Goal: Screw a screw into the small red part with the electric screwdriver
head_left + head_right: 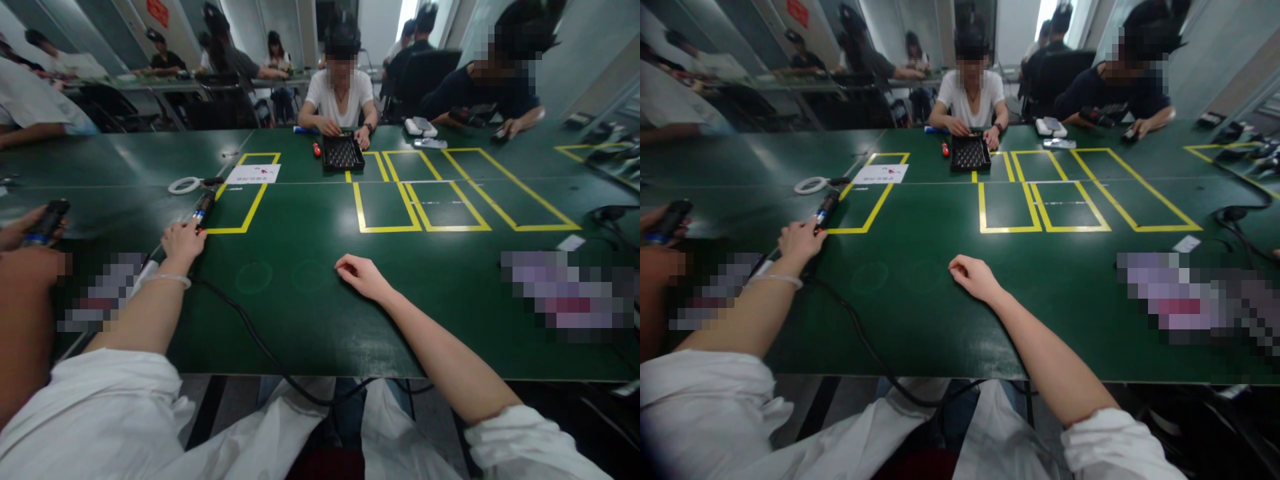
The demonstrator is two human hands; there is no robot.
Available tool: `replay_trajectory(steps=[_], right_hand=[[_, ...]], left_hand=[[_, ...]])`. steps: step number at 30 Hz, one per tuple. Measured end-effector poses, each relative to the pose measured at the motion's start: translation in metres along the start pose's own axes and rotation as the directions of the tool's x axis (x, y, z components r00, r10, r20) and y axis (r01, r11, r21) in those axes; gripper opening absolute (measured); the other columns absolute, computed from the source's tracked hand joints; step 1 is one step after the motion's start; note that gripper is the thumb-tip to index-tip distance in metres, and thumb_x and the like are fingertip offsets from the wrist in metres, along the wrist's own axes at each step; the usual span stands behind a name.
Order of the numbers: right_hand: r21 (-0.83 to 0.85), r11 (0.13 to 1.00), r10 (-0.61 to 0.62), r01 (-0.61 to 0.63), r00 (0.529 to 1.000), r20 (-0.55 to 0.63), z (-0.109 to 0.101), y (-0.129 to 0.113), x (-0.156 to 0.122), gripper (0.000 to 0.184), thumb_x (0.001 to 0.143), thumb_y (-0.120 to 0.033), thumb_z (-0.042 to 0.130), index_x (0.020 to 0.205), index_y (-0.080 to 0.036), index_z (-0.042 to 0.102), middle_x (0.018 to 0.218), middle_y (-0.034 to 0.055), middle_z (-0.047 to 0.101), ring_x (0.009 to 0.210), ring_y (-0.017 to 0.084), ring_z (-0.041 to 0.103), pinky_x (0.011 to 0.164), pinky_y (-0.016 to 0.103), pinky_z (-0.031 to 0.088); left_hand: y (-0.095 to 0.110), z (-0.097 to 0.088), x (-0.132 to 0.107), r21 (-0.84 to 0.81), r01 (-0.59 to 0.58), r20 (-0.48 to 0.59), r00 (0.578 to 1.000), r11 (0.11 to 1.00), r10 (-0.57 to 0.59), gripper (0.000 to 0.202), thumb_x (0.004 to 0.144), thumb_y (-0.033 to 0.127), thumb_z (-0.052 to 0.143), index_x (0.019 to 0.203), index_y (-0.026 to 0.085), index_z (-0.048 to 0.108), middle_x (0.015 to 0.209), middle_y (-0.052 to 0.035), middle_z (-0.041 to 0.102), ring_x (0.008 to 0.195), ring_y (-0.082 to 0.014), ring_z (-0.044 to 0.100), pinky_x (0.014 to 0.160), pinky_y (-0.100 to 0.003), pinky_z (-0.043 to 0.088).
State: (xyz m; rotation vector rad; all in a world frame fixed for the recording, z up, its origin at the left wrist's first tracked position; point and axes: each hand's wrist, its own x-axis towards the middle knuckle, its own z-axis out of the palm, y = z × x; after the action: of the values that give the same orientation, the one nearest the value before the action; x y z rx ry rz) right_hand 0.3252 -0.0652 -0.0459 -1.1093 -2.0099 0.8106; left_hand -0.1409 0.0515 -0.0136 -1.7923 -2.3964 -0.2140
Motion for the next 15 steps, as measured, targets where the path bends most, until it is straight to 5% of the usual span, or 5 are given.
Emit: replay_trajectory(steps=[7, 15], right_hand=[[-0.002, 1.0, 0.004, -0.004, 1.0, 0.001, 0.0, 0.002, 0.0, 0.011, 0.089, -0.022, 0.055, 0.09, -0.017, 0.065, 0.074, 0.0002, 0.063, 0.064, 0.013, 0.054, 0.063, 0.024, 0.04], [-0.002, 1.0, 0.0, 0.0, 1.0, 0.006, 0.001, 0.003, 0.0, 0.011, 0.089, -0.023, 0.055, 0.089, -0.018, 0.065, 0.071, -0.0002, 0.062, 0.062, 0.013, 0.054, 0.062, 0.024, 0.04]], left_hand=[[0.008, 0.0, -0.01, -0.001, 0.05, -0.109, 0.993, 0.999, -0.05, 0.046, 0.093, 0.041, 0.049, 0.119, 0.003, 0.054, 0.112, -0.0198, 0.06, 0.096, -0.0291, 0.055, 0.079, -0.041, 0.042], [0.012, -0.024, -0.003, -0.213, 0.153, -0.029, 0.986, 0.965, -0.163, 0.031, 0.09, 0.031, 0.053, 0.101, 0.002, 0.058, 0.096, -0.0174, 0.063, 0.105, -0.0325, 0.054, 0.088, -0.049, 0.038]])
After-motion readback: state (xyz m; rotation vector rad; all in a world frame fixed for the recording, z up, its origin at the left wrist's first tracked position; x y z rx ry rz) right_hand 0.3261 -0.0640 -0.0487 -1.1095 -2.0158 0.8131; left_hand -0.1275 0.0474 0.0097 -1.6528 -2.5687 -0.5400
